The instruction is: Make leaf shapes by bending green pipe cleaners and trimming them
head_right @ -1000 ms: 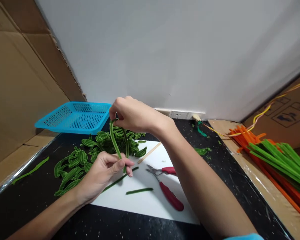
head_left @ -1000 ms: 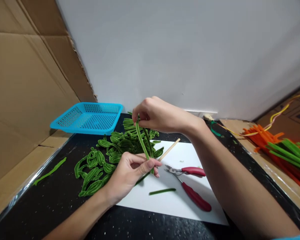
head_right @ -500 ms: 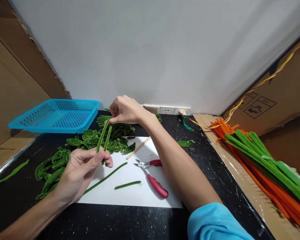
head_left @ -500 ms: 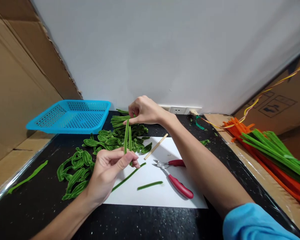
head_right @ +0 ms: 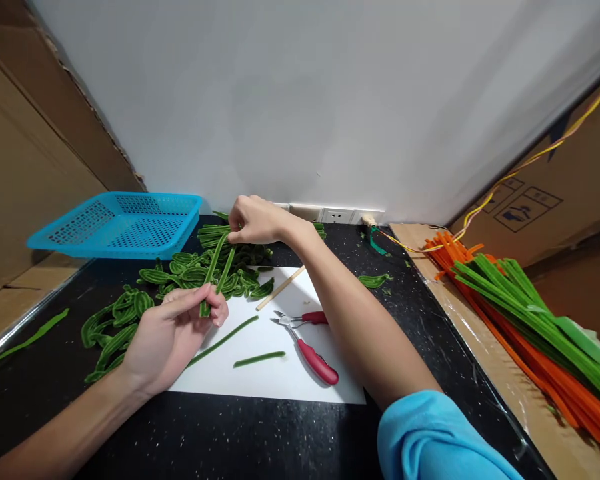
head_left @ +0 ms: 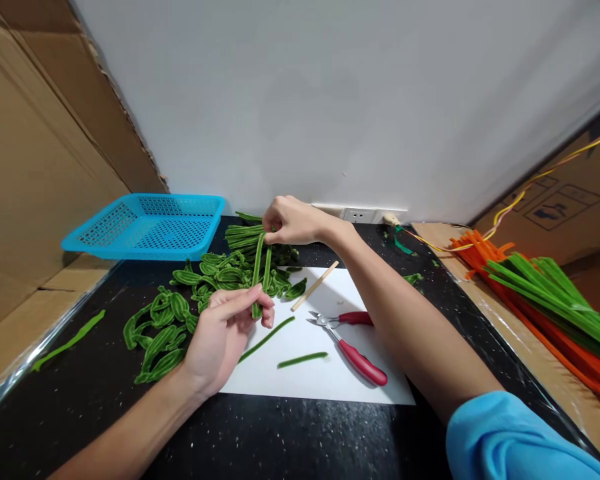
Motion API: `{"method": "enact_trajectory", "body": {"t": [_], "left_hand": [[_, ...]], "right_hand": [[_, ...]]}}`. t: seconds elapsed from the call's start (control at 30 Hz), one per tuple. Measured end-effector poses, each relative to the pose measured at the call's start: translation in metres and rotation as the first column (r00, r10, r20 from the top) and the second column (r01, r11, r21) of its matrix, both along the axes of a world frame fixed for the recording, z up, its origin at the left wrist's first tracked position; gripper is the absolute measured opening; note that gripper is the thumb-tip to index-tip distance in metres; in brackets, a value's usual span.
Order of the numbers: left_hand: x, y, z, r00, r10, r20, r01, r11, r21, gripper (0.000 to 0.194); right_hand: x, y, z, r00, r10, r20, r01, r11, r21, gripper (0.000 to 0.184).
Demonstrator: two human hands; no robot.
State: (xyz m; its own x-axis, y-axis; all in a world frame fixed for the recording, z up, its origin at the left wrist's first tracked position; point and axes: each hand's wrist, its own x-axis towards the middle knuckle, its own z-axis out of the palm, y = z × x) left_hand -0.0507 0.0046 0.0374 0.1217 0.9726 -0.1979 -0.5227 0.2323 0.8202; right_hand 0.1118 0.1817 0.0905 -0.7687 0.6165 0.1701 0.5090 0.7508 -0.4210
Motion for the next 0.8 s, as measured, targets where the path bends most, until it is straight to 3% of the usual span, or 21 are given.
{"method": "enact_trajectory", "body": {"t": [0.17, 0.33, 0.6, 0.8], "left_hand": [[-0.001, 0.001, -0.003, 0.998, 0.03, 0.056, -0.031, 0.999, 0.014, 0.035], [0.0, 0.005, -0.004, 0.997, 0.048, 0.068, -0.048, 0.999, -0.001, 0.036], [-0.001, 0.001, -0.003, 1.0, 0.011, 0.007, -0.012, 1.0, 0.025, 0.035], [0.001, -0.003, 0.005, 1.0, -0.003, 0.028, 0.001, 0.999, 0.05, 0.037]], "right_hand": [[0.002, 0.008, -0.004, 0.999, 0.037, -0.006, -0.037, 0.999, -0.015, 0.009], [0.005, 0.013, -0.004, 0.999, 0.038, 0.0, -0.038, 0.999, -0.014, 0.018], [-0.007, -0.009, 0.008, 0.996, 0.02, 0.089, -0.024, 0.999, 0.043, 0.012], [-0.002, -0.007, 0.012, 0.995, -0.039, 0.097, 0.026, 0.991, 0.131, 0.032]]}}
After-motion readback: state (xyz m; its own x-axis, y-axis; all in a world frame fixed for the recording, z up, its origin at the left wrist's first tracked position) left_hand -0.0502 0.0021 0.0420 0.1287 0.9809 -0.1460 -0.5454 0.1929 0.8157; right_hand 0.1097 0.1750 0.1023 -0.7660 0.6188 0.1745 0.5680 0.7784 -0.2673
